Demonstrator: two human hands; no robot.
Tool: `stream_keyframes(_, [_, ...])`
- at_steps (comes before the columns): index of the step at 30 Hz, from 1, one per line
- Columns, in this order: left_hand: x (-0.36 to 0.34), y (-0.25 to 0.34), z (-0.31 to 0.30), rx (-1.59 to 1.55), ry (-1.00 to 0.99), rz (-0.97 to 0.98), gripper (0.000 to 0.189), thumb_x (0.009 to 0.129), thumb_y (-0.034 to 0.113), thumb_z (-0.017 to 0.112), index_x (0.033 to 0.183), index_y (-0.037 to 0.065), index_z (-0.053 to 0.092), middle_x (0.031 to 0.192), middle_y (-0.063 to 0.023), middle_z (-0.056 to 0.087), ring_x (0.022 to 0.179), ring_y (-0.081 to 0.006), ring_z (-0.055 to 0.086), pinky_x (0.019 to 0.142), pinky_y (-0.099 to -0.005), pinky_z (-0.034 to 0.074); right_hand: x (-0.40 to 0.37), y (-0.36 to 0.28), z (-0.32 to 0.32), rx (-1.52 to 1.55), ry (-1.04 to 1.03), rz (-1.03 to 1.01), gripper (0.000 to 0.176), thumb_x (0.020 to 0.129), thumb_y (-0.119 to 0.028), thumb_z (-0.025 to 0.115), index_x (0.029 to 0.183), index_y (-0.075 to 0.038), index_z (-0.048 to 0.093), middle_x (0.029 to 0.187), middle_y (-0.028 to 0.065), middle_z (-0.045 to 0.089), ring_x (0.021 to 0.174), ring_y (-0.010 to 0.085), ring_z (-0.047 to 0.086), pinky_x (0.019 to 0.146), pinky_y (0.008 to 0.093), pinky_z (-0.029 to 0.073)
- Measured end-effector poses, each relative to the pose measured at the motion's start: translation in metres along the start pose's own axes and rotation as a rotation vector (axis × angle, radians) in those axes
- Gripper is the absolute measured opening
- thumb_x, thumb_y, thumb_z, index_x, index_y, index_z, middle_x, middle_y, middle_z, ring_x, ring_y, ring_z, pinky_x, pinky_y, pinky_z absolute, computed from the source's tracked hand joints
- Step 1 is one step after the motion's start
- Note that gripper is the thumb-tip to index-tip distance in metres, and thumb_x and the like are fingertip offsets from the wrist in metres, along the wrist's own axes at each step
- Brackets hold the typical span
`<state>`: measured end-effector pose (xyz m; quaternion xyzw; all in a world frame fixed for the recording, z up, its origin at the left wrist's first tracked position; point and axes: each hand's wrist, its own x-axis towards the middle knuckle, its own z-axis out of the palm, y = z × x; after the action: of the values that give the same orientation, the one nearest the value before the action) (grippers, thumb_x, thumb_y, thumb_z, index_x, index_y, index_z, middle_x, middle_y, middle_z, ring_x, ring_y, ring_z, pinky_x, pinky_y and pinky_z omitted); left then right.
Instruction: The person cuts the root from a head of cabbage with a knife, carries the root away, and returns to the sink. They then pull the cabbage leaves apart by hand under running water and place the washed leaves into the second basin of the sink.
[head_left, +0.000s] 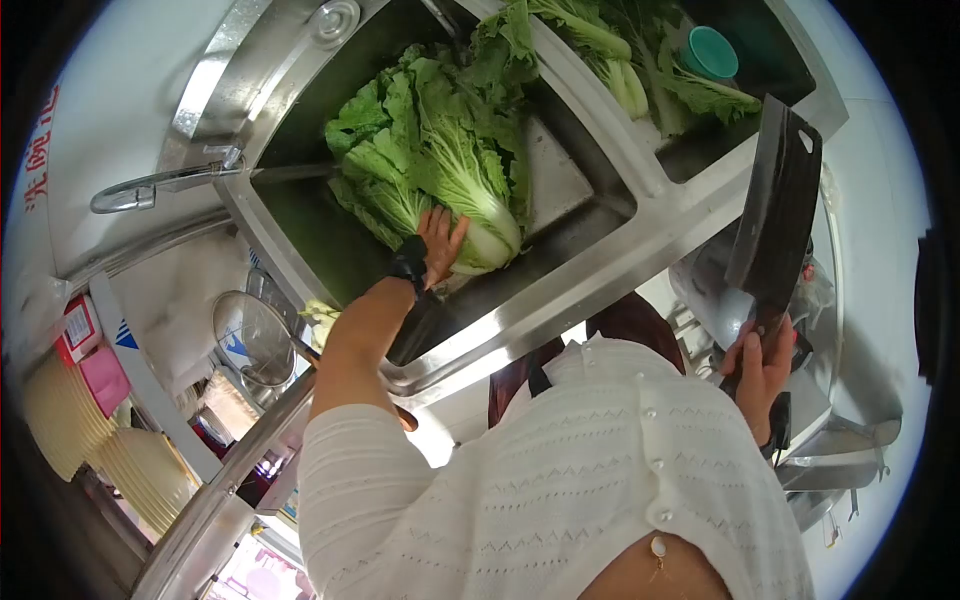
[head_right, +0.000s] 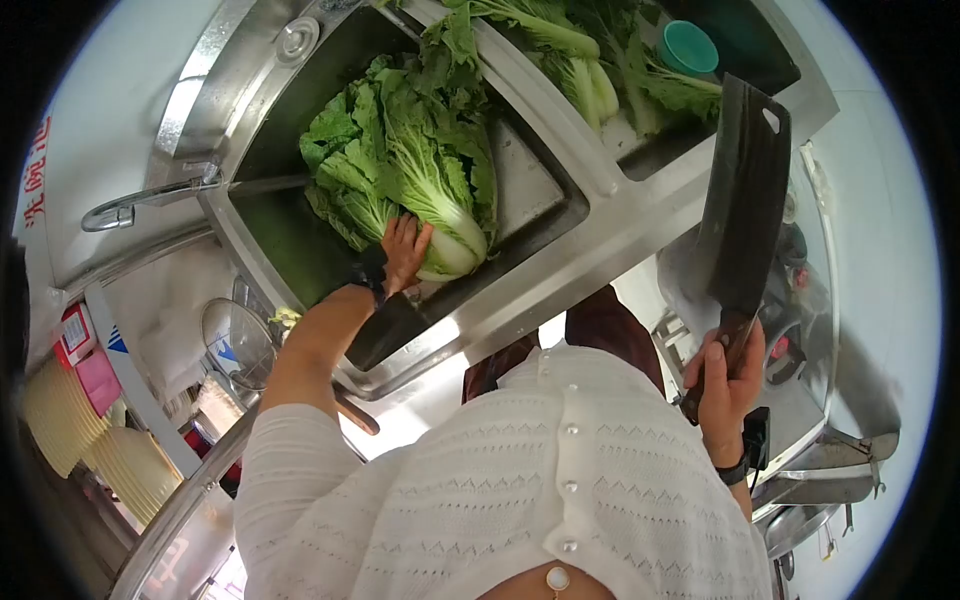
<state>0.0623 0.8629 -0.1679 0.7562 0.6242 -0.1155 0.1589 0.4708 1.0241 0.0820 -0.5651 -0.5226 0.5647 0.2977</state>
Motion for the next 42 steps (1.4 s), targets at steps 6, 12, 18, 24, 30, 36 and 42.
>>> stream_keyframes(6, [0.021,-0.018,-0.025,-0.139,-0.092,0.061,0.105,0.053,0.025,0.076,0.135,0.009,0.013,0.114,-0.0219,0.047,0.101,-0.0362,0.046,0.095,-0.0521,0.026,0.004,-0.004,0.006,0.059,-0.009,0.024,0.040,0.083,0.000,0.043,0.121,-0.001,0.033,0.077,0.0047,0.047,0.048,0.0065,0.043,0.043,0.0183,0.036])
stream_keyframes(12, [0.037,0.005,-0.168,-0.337,-0.234,-0.161,0.094,0.054,0.022,0.070,0.132,0.005,0.020,0.083,-0.0197,0.060,0.083,-0.0354,0.055,0.079,-0.0375,0.043,0.000,-0.012,-0.004,0.066,-0.022,-0.038,0.046,0.082,0.002,0.043,0.125,0.001,0.030,0.080,0.0053,0.049,0.049,0.0067,0.042,0.043,0.0191,0.036])
stream_keyframes(18, [0.008,-0.008,-0.252,-0.984,0.228,-0.234,0.083,0.060,0.013,0.071,0.129,-0.001,0.028,0.110,-0.0165,0.054,0.099,-0.0219,0.054,0.086,-0.0289,0.041,-0.001,-0.004,-0.016,0.162,-0.052,-0.124,0.047,0.082,0.001,0.045,0.127,0.001,0.028,0.083,0.0068,0.050,0.050,0.0067,0.043,0.044,0.0184,0.036])
stream_keyframes(24, [0.027,0.030,-0.292,-1.095,0.497,-0.402,0.078,0.061,0.009,0.071,0.125,-0.008,0.030,0.109,-0.0142,0.053,0.097,-0.0156,0.052,0.085,-0.0269,0.041,0.007,0.003,-0.020,0.100,-0.123,-0.283,0.048,0.081,-0.003,0.050,0.124,0.002,0.031,0.083,0.0079,0.052,0.052,0.0075,0.046,0.046,0.0203,0.039])
stream_keyframes(30, [0.087,0.089,-0.286,-0.863,0.607,-0.392,0.090,0.060,0.024,0.073,0.128,-0.006,0.024,0.108,-0.0237,0.053,0.097,-0.0295,0.055,0.082,-0.0321,0.043,0.028,-0.049,-0.015,-0.381,-0.230,-0.451,0.047,0.079,-0.009,0.053,0.121,0.000,0.034,0.094,0.0205,0.055,0.080,0.0363,0.057,0.067,0.0366,0.046])
stream_keyframes(36, [0.105,0.138,-0.292,-0.560,0.497,-0.512,0.095,0.065,0.033,0.067,0.130,-0.006,0.011,0.090,-0.0260,0.058,0.078,-0.0376,0.059,0.066,-0.0394,0.048,0.049,-0.053,0.000,-0.274,-0.359,-0.322,0.042,0.081,-0.010,0.051,0.118,-0.001,0.033,0.095,0.0222,0.054,0.079,0.0397,0.055,0.066,0.0380,0.046])
stream_keyframes(42, [0.113,0.163,-0.294,-0.511,0.436,-0.521,0.098,0.067,0.036,0.064,0.130,-0.007,0.003,0.083,-0.0262,0.058,0.070,-0.0403,0.058,0.060,-0.0429,0.048,0.052,-0.043,0.006,-0.321,-0.288,-0.455,0.040,0.082,-0.010,0.050,0.116,0.001,0.032,0.092,0.0232,0.053,0.076,0.0401,0.055,0.063,0.0420,0.046])
